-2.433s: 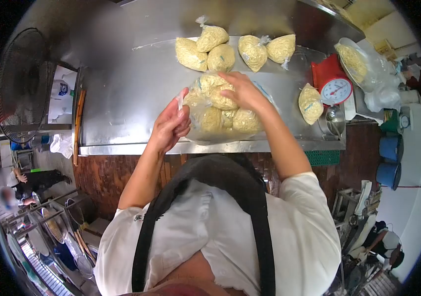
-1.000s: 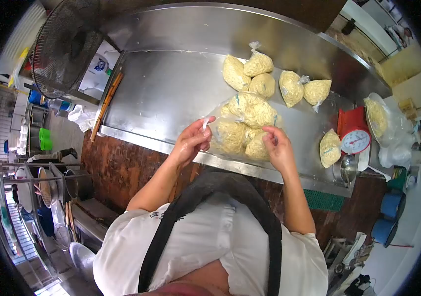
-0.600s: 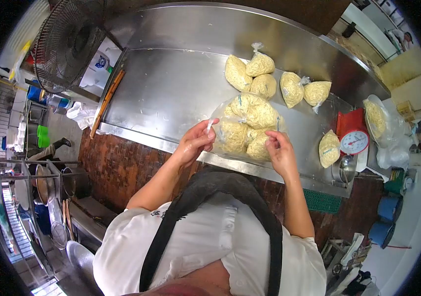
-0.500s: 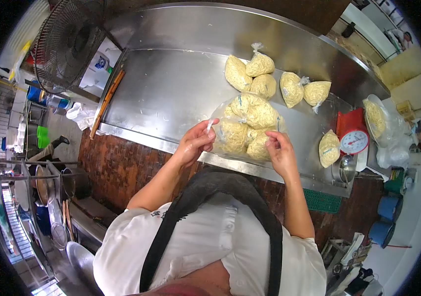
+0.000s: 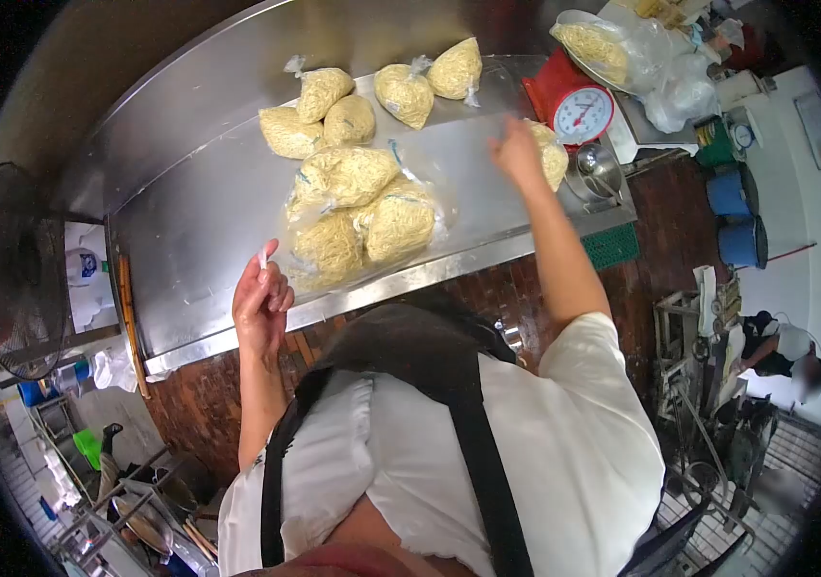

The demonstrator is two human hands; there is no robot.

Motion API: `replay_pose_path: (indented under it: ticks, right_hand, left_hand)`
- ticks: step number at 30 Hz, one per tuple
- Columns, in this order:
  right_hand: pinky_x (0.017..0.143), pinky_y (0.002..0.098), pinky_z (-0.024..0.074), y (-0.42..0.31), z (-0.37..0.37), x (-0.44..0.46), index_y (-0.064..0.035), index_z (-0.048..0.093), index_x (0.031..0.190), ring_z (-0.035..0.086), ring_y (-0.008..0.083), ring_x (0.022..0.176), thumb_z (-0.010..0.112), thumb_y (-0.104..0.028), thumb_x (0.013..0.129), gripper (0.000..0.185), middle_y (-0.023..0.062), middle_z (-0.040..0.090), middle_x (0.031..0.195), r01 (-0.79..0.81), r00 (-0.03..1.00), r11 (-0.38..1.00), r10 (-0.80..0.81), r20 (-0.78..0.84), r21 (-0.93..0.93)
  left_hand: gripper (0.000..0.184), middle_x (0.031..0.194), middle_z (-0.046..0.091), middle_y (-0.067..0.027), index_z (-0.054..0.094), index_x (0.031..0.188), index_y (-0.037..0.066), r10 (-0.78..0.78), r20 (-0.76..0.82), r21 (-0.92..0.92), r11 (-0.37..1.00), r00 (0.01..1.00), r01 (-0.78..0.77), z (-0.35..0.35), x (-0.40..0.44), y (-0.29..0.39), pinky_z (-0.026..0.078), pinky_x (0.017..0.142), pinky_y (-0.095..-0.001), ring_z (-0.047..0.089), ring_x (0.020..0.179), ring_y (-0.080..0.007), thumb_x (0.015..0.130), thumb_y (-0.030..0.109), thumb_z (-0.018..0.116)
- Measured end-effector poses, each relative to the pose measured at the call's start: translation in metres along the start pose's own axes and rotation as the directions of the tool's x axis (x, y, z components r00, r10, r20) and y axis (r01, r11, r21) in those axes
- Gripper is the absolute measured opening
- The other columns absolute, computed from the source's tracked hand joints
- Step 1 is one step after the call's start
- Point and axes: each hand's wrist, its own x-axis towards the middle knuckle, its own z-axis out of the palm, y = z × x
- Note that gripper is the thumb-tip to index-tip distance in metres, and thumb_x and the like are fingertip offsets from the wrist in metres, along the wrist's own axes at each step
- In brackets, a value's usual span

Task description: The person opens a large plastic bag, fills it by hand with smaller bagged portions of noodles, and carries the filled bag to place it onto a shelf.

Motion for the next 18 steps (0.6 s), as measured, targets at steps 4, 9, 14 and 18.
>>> replay_pose_path:
  ticks: [4, 9, 14, 18]
  right_hand:
    - [0.096, 0.0487, 0.0502, 0.123, 0.041, 0.007, 0.0002, 0.052, 0.134, 0.059, 0.0413, 0.115, 0.068, -0.038, 0.088, 0.063, 0.0281, 0.061, 0.119, -0.559, 0.757, 0.724, 0.644, 0.107, -0.405]
    - [0.080, 0.0500, 0.0550, 0.162, 0.066, -0.015, -0.0013, 0.068, 0.107, 0.070, 0.0363, 0.093, 0.060, -0.044, 0.094, 0.046, 0.0177, 0.072, 0.099, -0.107, 0.919, 0.732, 0.331, 0.214, -0.673]
    - [0.074, 0.0497, 0.0529, 0.134, 0.036, -0.012, -0.0038, 0.056, 0.113, 0.067, 0.0434, 0.083, 0.055, -0.018, 0.096, 0.022, 0.0213, 0.070, 0.088, -0.351, 0.922, 0.932, 0.361, 0.137, -0.091]
    - [0.071, 0.0401, 0.0506, 0.096, 0.001, 0.005, -0.0047, 0.055, 0.118, 0.064, 0.0319, 0.077, 0.056, -0.005, 0.093, 0.025, 0.0154, 0.068, 0.088, -0.184, 0.960, 0.954, 0.226, -0.163, 0.239]
  left_hand:
    - [0.049, 0.073, 0.041, 0.0048, 0.047, 0.142, -0.003, -0.008, -0.035, 0.024, 1.000, 0.999, 0.009, 0.005, 0.005, 0.001, 0.028, 0.055, -0.0219, 0.033, 0.057, -0.0048, 0.098, 0.015, 0.060]
    - [0.053, 0.076, 0.040, 0.0042, 0.043, 0.143, -0.007, -0.024, -0.090, 0.076, 0.997, 0.996, 0.031, 0.009, 0.004, 0.004, 0.028, 0.054, -0.0217, 0.033, 0.057, -0.0053, 0.098, 0.016, 0.059]
    - [0.053, 0.078, 0.042, 0.0032, 0.043, 0.145, -0.005, -0.016, -0.100, 0.038, 0.999, 0.995, 0.020, 0.006, 0.007, 0.004, 0.031, 0.056, -0.0226, 0.035, 0.059, -0.0057, 0.099, 0.017, 0.059]
    - [0.058, 0.080, 0.042, 0.0021, 0.040, 0.148, -0.002, 0.004, -0.076, -0.062, 0.998, 0.997, -0.009, 0.013, 0.011, 0.009, 0.032, 0.058, -0.0228, 0.035, 0.060, -0.0066, 0.098, 0.019, 0.061]
